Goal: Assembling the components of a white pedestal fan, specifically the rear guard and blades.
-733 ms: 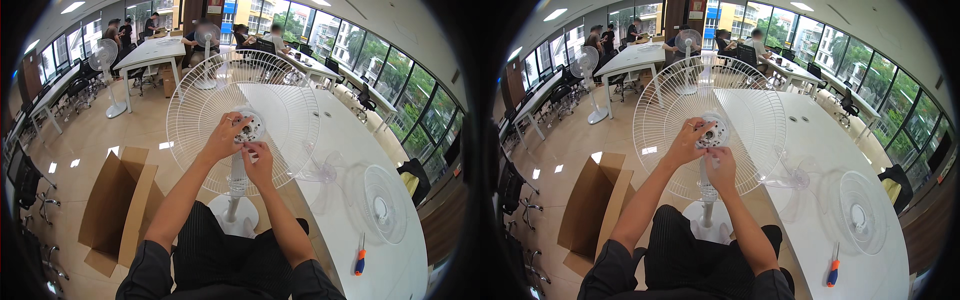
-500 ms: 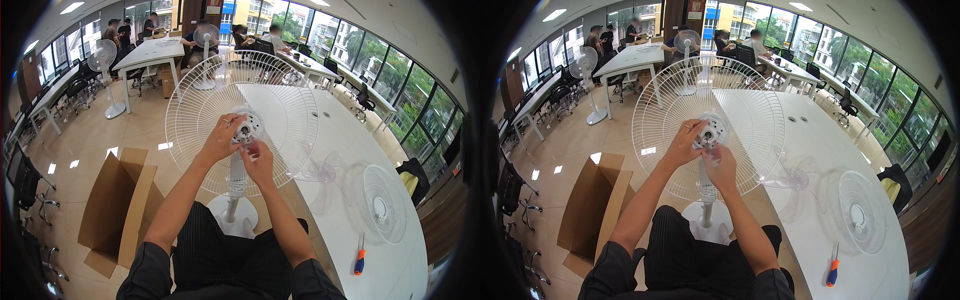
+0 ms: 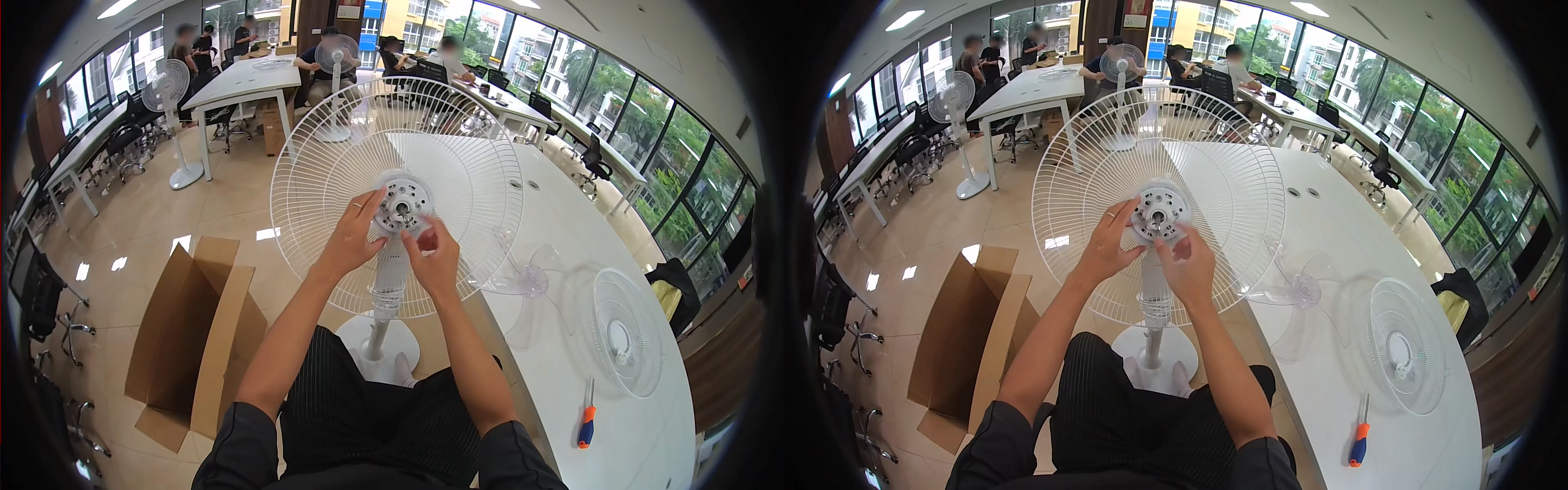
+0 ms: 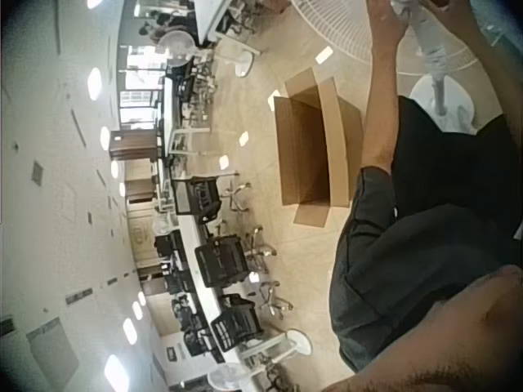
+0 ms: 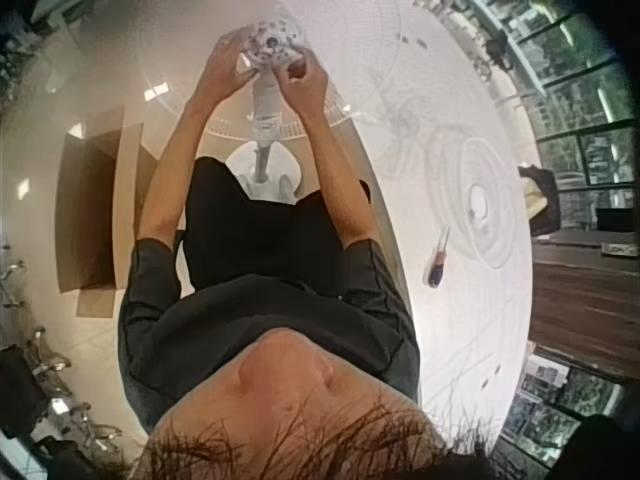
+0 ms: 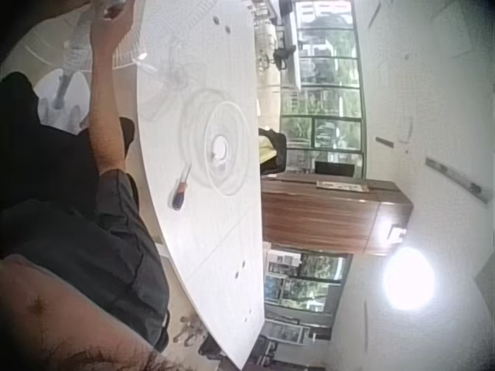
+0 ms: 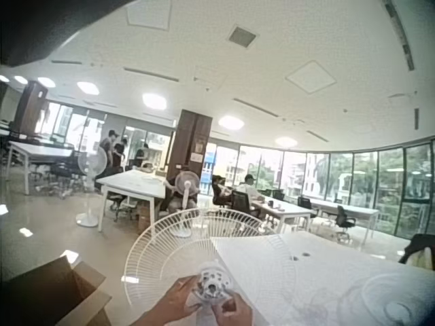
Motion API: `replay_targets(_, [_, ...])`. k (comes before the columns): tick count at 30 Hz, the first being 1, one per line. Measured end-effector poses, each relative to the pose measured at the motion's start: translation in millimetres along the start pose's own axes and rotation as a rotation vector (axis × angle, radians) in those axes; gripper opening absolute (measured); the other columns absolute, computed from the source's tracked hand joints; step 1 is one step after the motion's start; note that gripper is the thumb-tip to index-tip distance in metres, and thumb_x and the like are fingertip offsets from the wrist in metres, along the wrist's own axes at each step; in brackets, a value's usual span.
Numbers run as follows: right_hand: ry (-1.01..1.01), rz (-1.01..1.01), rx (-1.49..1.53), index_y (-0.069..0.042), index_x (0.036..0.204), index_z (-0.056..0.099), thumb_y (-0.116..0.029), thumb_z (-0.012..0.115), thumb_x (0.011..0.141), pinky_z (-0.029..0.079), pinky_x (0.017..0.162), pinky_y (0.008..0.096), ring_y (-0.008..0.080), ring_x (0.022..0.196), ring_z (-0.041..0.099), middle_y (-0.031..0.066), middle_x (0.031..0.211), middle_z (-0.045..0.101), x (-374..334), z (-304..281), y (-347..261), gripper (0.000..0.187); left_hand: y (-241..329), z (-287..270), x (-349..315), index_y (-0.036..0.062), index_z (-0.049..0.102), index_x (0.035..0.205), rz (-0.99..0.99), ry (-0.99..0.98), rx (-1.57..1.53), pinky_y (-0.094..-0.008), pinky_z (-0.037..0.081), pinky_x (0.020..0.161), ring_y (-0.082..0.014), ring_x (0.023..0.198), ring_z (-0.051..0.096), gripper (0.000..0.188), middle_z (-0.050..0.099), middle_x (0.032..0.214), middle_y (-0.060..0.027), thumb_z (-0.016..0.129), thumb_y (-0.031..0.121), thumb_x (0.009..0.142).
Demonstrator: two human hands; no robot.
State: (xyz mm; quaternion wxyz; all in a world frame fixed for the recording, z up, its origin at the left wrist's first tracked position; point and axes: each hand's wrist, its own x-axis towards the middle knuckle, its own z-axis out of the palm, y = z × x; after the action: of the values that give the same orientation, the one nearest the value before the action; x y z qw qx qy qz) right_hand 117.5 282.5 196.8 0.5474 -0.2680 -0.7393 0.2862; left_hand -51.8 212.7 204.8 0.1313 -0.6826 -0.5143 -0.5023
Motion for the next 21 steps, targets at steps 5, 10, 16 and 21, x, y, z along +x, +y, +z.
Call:
replay_targets(5, [-0.161, -0.040, -0.202, 0.002, 0.091, 0.066, -0.019, 0.078, 0.080, 0.042, 0.049, 0.0264, 0.0117, 0.052, 0.051, 0.0050, 0.062, 0.056, 4, -5, 4, 0.026, 3, 7, -7, 0.0021, 0.043, 0.141, -0.028, 0.028, 0.003, -0.0354, 0.055, 0.091, -0.0317, 0.115, 0.054, 0.090, 0.048, 0.134, -0.0180, 0.083, -0.002, 0.061])
replay_targets(10, [-0.196, -0.007, -0.258, 0.001, 0.105, 0.065, -0.020, 0.079, 0.080, 0.042, 0.048, 0.0275, 0.0110, 0.049, 0.051, 0.0044, 0.058, 0.055, -5, -3, 5, 0.035, 6, 10, -13, 0.0007, 0.043, 0.140, -0.045, 0.039, -0.042, -0.0380, 0.049, 0.098, -0.0335, 0.119, 0.052, 0.087, 0.049, 0.135, -0.0183, 0.081, 0.000, 0.062])
replay_targets(16, [-0.082, -0.030, -0.013, 0.002, 0.060, 0.063, -0.029, 0.078, 0.078, 0.040, 0.049, 0.0334, 0.0189, 0.048, 0.050, 0.0110, 0.054, 0.055, -9, -6, 6, 0.039, 12, 24, -17, -0.0014, 0.043, 0.138, -0.089, 0.111, -0.040, -0.0414, 0.044, 0.103, -0.0364, 0.121, 0.049, 0.084, 0.050, 0.132, -0.0190, 0.080, 0.000, 0.062])
replay_targets(21, [-0.236, 0.120, -0.072, 0.001, 0.060, 0.059, -0.022, 0.074, 0.083, 0.035, 0.045, 0.0309, 0.0157, 0.042, 0.043, 0.0077, 0.047, 0.051, -36, -27, 24, 0.036, 17, 36, -13, -0.0024, 0.046, 0.135, -0.092, 0.189, 0.033, -0.0417, 0.045, 0.099, -0.0365, 0.116, 0.050, 0.080, 0.052, 0.126, -0.0190, 0.083, 0.008, 0.064])
